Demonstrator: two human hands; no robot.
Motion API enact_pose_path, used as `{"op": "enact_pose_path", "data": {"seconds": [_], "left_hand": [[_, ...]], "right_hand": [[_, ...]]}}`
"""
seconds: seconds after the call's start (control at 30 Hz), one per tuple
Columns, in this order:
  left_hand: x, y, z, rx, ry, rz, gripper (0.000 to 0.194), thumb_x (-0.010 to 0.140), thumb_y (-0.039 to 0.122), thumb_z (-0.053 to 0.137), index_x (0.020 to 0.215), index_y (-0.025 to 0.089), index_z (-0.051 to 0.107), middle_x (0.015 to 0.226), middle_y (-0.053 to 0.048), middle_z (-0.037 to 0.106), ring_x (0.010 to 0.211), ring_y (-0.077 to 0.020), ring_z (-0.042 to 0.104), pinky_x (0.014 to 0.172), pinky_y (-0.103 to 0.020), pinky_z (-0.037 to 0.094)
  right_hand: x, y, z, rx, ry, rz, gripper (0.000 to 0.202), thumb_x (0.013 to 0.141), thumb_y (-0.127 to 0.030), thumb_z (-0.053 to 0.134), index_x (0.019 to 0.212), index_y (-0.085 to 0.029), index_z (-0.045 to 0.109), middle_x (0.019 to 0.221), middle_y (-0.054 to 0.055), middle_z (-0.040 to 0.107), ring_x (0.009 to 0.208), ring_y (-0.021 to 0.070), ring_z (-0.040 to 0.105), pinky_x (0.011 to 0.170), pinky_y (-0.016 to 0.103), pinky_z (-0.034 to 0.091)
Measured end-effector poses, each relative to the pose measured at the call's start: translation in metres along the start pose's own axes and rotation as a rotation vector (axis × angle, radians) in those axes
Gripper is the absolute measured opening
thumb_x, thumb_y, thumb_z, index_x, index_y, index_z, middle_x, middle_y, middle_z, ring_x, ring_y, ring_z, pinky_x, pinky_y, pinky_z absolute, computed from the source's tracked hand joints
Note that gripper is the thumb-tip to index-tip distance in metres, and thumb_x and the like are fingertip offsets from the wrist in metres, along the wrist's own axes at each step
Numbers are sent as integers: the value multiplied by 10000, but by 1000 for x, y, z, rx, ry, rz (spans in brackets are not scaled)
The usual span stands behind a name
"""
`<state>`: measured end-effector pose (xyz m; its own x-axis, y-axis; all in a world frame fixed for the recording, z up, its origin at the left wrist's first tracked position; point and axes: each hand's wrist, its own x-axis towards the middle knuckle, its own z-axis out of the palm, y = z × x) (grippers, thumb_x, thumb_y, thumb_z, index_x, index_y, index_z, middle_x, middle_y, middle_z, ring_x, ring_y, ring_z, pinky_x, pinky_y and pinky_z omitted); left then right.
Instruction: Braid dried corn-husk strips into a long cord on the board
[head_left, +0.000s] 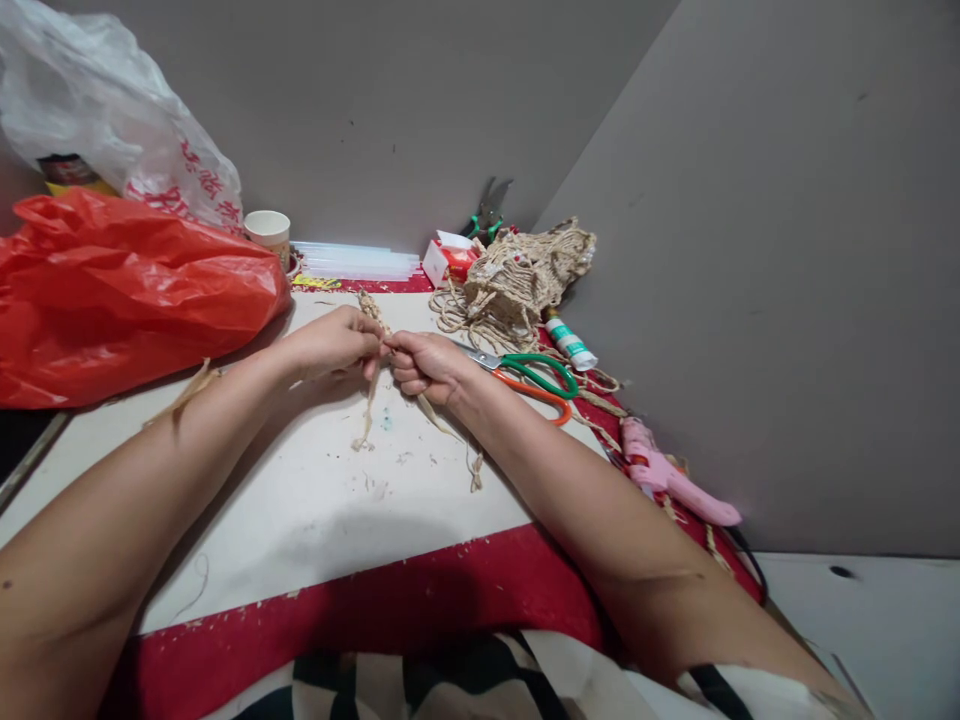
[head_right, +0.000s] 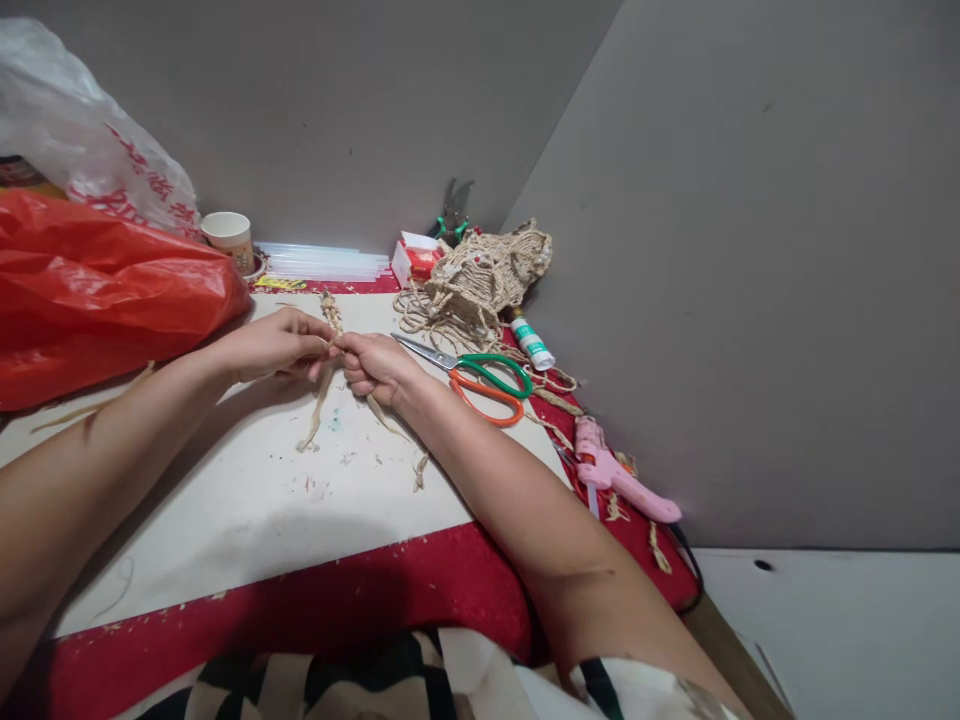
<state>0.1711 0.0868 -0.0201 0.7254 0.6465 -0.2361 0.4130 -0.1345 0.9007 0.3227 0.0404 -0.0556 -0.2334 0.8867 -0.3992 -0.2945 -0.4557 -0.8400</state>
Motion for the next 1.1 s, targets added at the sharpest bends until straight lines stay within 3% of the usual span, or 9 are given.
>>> {"op": "enact_pose_path", "data": {"seconds": [0.17, 0.33, 0.5, 0.63, 0.67, 0.77, 0.9, 1.1], "left_hand": [[-4, 7, 18, 54, 68, -64, 122, 724, 85, 510, 803, 119, 595, 507, -36, 604, 322, -98, 445, 377, -211, 309], [-3, 7, 35, 87, 214, -78, 123, 668, 38, 537, 743, 131, 565, 468, -18, 586, 327, -115, 478, 376, -204, 304], [-2, 11, 17, 126, 166, -102, 39, 679, 130, 583, 714, 124, 599, 447, -14, 553, 370, -115, 487, 408, -206, 328], [9, -4, -1, 102, 392, -32, 84, 698, 208, 576, 667, 138, 608, 453, 16, 507, 362, -77, 408, 402, -196, 279], [13, -9, 0, 77, 401, -21, 94, 701, 211, 568, 650, 140, 602, 446, 25, 481, 360, -69, 376, 396, -196, 256], [18, -18, 10, -104, 271, -8, 167, 716, 178, 526, 555, 139, 543, 445, 22, 441, 382, -57, 345, 403, -194, 250], [14, -12, 23, -482, 91, -54, 187, 742, 115, 444, 564, 147, 492, 490, -3, 469, 426, -77, 438, 443, -196, 334], [7, -2, 18, -245, 94, -114, 186, 775, 122, 457, 613, 142, 545, 411, 57, 318, 327, -42, 223, 363, -200, 137]], "right_hand": [[-1, 0, 0, 67, -45, 37, 262, 832, -182, 456, 601, -184, 332, 385, -114, 230, 333, 28, 83, 291, 128, 100], [2, 3, 1, 6, 19, 7, 293, 774, -139, 506, 573, -189, 299, 371, -108, 247, 330, 20, 115, 295, 121, 114], [3, -3, -4, 22, 0, 42, 248, 781, -119, 475, 582, -180, 340, 386, -114, 215, 338, 23, 92, 288, 116, 120], [-2, -11, -9, 17, -103, 80, 145, 825, -125, 417, 705, -124, 499, 409, -122, 179, 348, 32, 63, 276, 106, 130], [-3, -12, -10, 14, -125, 85, 146, 827, -125, 410, 728, -115, 516, 415, -121, 176, 349, 33, 64, 274, 103, 136], [-3, -12, -12, 3, -157, 84, 146, 825, -128, 417, 732, -105, 528, 426, -119, 170, 348, 31, 76, 274, 93, 151], [-1, -11, -17, -32, -214, 66, 124, 813, -140, 462, 722, -97, 534, 440, -118, 174, 356, 23, 90, 282, 90, 159], [-4, -15, -24, -118, -230, 73, 78, 784, -139, 509, 722, -101, 534, 459, -114, 192, 362, 13, 100, 291, 89, 156]]}}
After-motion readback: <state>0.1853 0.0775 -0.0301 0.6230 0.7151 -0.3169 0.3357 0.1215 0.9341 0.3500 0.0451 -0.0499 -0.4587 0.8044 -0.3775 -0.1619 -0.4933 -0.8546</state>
